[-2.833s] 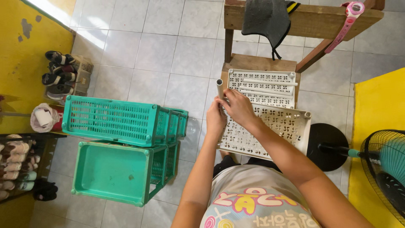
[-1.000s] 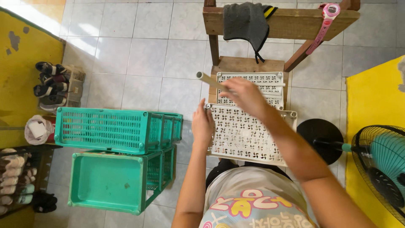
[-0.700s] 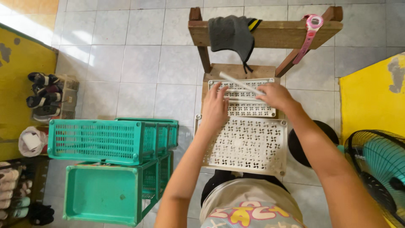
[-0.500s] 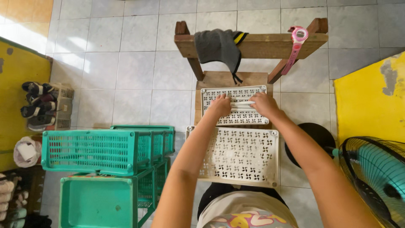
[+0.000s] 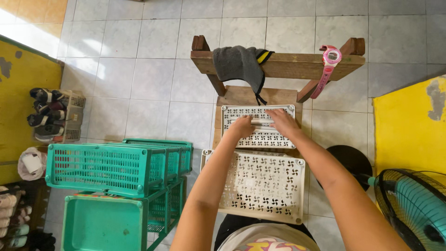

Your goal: The person stacks green plastic trays, then repeatedly picks up white perforated trays, inserts white cylindrical rods into their corner holes, and places them on a wooden stand. The person uses a cloth to wipe the surface of the trays during the process.

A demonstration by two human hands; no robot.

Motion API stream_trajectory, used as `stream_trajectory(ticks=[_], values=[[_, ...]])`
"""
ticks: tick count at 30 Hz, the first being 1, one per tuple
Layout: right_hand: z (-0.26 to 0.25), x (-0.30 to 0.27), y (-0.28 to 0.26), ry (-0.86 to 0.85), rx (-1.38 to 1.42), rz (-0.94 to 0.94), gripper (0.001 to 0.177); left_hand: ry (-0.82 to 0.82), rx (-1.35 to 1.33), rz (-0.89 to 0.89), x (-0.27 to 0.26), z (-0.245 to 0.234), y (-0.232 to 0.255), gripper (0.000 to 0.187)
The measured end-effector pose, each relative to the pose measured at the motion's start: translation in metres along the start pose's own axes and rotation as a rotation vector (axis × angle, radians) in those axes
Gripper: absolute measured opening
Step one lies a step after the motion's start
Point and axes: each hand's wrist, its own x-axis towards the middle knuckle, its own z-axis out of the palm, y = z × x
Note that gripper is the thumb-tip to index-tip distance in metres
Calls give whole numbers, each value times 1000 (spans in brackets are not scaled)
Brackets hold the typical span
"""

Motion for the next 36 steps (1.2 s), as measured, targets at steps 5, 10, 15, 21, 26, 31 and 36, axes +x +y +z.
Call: stream_trajectory(ticks=[5,10,15,21,26,31,36], values=[[-46,-23,-21,244,382,129,39,437,-224,254,-114,-53,22,44],[-98,-120,-83,501,652,230,24,759,-550,119,-222,-49,-31,36],[-105,-122,-188,430,417,14,23,435,-1189,18,-210,1,-105,44],[-37,-55,-286,91,197,-126,50,204,-1892,-35,-147,57,-137,36],[0,-24,-302,-19,-40,82,61,150,-1949,3,-129,70,-152,29],[6,-15,-290,-46,-13,147,53,34,-2021,-80,-103,85,-163,26],[-5,-6,-283,-205,81,266,47,-88,-2108,32,-79,98,-168,22]])
